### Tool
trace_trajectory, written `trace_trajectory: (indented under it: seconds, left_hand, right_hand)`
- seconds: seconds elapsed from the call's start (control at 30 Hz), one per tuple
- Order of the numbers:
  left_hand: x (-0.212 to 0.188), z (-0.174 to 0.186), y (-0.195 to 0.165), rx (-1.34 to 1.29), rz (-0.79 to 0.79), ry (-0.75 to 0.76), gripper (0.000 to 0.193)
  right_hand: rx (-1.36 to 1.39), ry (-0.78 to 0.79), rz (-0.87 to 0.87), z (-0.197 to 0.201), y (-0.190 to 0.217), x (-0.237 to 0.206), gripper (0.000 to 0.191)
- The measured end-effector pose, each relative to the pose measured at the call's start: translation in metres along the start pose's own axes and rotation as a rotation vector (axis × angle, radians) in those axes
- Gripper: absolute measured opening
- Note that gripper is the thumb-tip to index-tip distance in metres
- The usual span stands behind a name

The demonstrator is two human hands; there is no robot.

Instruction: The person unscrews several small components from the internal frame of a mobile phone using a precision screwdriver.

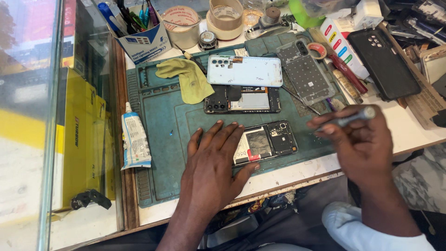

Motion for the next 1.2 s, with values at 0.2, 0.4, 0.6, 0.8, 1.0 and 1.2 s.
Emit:
trace_trajectory:
  seconds: [0.2, 0.4, 0.6, 0.8, 1.0, 1.2]
  left_hand:
    - [0.001, 0.0, -0.001, 0.013, 0.002, 0.005, 0.074]
    - [0.0, -0.001, -0.001, 0.004, 0.005, 0.002, 0.072]
    - [0.0, 0.0, -0.001, 0.001, -0.009, -0.018, 0.073]
    - [-0.001, 0.0, -0.001, 0.008, -0.014, -0.011, 0.073]
    - [0.0, 0.001, -0.002, -0.002, -0.017, -0.02, 0.073]
    - [-0.001, 0.002, -0.002, 0.001, -0.015, -0.016, 0.073]
  right_hand:
    - [0.149, 0.158, 0.071, -0.038, 0.005, -0.005, 0.066]
    - [0.011, 0.241, 0.086, -0.047, 0.002, -0.007, 0.065]
    - [-0.027, 0.255, 0.098, -0.047, 0.003, -0.007, 0.064]
    - [-0.326, 0.098, 0.295, -0.047, 0.02, -0.007, 0.06]
    - [-0.282, 0.194, 0.215, -0.05, 0.027, 0.001, 0.053]
    - [-0.222, 0.354, 0.344, -0.059, 0.042, 0.008, 0.062]
Point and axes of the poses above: each hand's wrist, its own x-axis towards the middle knuckle, its own z-axis out of the back of the hand, y = z × x, the point moved 6 cm from there along x, towards the middle knuckle, and after that the axes turned 4 degrees about x, right-handed, at the moved point
